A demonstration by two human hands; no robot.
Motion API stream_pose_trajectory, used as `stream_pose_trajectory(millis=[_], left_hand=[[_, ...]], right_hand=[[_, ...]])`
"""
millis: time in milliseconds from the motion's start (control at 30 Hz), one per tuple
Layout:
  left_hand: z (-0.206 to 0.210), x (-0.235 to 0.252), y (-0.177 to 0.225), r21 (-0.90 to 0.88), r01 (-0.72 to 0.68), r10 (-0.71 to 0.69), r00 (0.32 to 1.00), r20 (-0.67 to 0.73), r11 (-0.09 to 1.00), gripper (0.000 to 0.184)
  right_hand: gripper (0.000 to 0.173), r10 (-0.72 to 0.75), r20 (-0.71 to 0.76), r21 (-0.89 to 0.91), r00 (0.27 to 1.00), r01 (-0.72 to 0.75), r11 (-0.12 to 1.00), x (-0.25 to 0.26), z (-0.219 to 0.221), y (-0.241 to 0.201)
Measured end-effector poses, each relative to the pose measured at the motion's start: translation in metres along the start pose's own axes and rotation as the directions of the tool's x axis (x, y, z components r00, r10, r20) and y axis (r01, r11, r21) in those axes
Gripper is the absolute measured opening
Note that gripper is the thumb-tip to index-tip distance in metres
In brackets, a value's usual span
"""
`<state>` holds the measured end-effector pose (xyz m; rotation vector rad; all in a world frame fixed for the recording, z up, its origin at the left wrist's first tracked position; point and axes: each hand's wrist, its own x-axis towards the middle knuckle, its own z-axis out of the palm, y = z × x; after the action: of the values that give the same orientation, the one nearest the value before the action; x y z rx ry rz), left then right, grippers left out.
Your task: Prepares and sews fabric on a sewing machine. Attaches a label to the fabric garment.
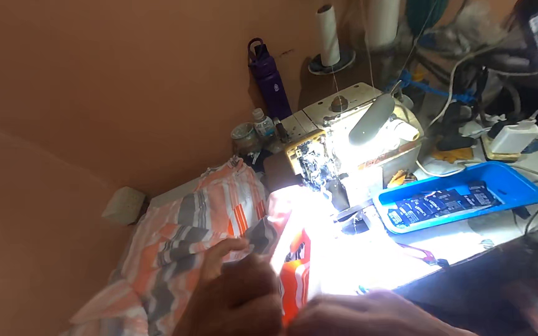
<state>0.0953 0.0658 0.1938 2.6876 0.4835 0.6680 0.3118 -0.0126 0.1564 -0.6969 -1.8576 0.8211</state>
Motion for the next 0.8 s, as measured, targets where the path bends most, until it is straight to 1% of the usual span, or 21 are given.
stream_pose_trajectory(millis=[33, 67, 100, 133, 167, 233, 267, 300, 333, 367, 400, 433, 467, 533, 567, 633, 667, 700, 733, 767, 800], left_hand=[[-0.007, -0.004, 0.001, -0.041, 0.014, -0.014, 1.000, 0.005, 0.999, 0.040], [-0.012, -0.008, 0.000, -0.085, 0.025, -0.026, 1.000, -0.002, 0.996, 0.038], [-0.016, -0.010, -0.002, -0.136, 0.025, -0.028, 0.999, -0.020, 0.990, 0.034], [-0.017, -0.011, -0.004, -0.192, 0.020, -0.029, 0.999, -0.041, 0.981, 0.031], [-0.017, -0.010, -0.006, -0.244, 0.024, -0.037, 0.998, -0.050, 0.969, 0.030], [-0.018, -0.003, -0.006, -0.293, 0.035, -0.050, 0.998, -0.046, 0.955, 0.029], [-0.018, 0.000, -0.006, -0.288, 0.038, -0.054, 0.997, -0.048, 0.957, 0.031], [-0.020, 0.001, -0.006, -0.247, 0.050, -0.063, 0.997, -0.046, 0.968, 0.032], [-0.022, -0.001, -0.007, -0.157, 0.082, -0.090, 0.995, -0.048, 0.984, 0.035], [-0.025, -0.005, -0.008, -0.016, 0.139, -0.140, 0.988, -0.063, 0.990, 0.040], [-0.026, -0.009, -0.009, 0.134, 0.216, -0.207, 0.975, -0.082, 0.967, 0.044], [-0.025, -0.015, -0.010, 0.262, 0.297, -0.280, 0.955, -0.099, 0.918, 0.044], [-0.022, -0.021, -0.012, 0.344, 0.363, -0.348, 0.931, -0.107, 0.866, 0.042], [-0.013, -0.035, -0.019, 0.359, 0.443, -0.426, 0.895, -0.130, 0.822, 0.041], [-0.006, -0.041, -0.021, 0.331, 0.470, -0.442, 0.882, -0.161, 0.818, 0.041], [0.006, -0.047, -0.023, 0.307, 0.495, -0.443, 0.867, -0.227, 0.812, 0.040], [0.009, -0.047, -0.023, 0.315, 0.489, -0.423, 0.869, -0.256, 0.813, 0.041], [0.010, -0.046, -0.022, 0.328, 0.476, -0.397, 0.874, -0.279, 0.816, 0.043], [0.010, -0.045, -0.021, 0.341, 0.456, -0.369, 0.883, -0.291, 0.822, 0.044], [0.009, -0.044, -0.019, 0.341, 0.434, -0.341, 0.891, -0.301, 0.834, 0.044], [0.009, -0.043, -0.018, 0.344, 0.404, -0.305, 0.901, -0.307, 0.848, 0.044]], right_hand=[[0.026, 0.024, -0.104, -0.078, 0.994, -0.032, 0.996, -0.006, -0.001, 0.007], [0.031, 0.043, -0.214, -0.229, 0.976, -0.093, 0.969, -0.012, -0.002, 0.018], [0.031, 0.064, -0.296, -0.412, 0.953, -0.188, 0.892, -0.016, -0.001, 0.032], [0.030, 0.089, -0.320, -0.534, 0.943, -0.257, 0.806, -0.018, 0.006, 0.046], [0.028, 0.140, -0.270, -0.548, 0.953, -0.272, 0.791, -0.018, 0.018, 0.058], [0.030, 0.230, -0.044, -0.373, 0.972, -0.229, 0.899, -0.002, 0.062, 0.081], [0.029, 0.225, 0.054, -0.315, 0.973, -0.198, 0.928, 0.013, 0.090, 0.095], [0.027, 0.208, 0.098, -0.287, 0.973, -0.173, 0.942, 0.030, 0.114, 0.100], [0.026, 0.143, 0.091, -0.307, 0.986, -0.109, 0.945, 0.043, 0.132, 0.104], [0.024, 0.105, 0.113, -0.313, 0.988, -0.065, 0.948, 0.052, 0.139, 0.104], [0.027, 0.172, 0.217, -0.312, 0.961, -0.098, 0.945, 0.059, 0.135, 0.101], [0.030, 0.266, 0.325, -0.334, 0.908, -0.153, 0.930, 0.063, 0.134, 0.104], [0.031, 0.308, 0.336, -0.345, 0.890, -0.188, 0.920, 0.060, 0.137, 0.112], [0.023, 0.160, 0.186, -0.339, 0.969, -0.090, 0.936, 0.040, 0.156, 0.144], [0.020, 0.103, 0.188, -0.301, 0.977, -0.042, 0.953, 0.032, 0.152, 0.148], [0.017, 0.056, 0.250, -0.196, 0.967, -0.006, 0.981, 0.020, 0.129, 0.147], [0.018, 0.060, 0.301, -0.128, 0.952, -0.022, 0.992, 0.017, 0.110, 0.145], [0.017, 0.045, 0.305, -0.069, 0.951, -0.025, 0.997, 0.012, 0.093, 0.145], [0.015, 0.042, 0.272, -0.014, 0.961, -0.040, 0.999, 0.009, 0.075, 0.140], [0.015, 0.041, 0.196, 0.021, 0.980, -0.046, 0.999, 0.008, 0.054, 0.130], [0.014, 0.017, 0.061, 0.016, 0.998, -0.018, 1.000, 0.008, 0.037, 0.120]])
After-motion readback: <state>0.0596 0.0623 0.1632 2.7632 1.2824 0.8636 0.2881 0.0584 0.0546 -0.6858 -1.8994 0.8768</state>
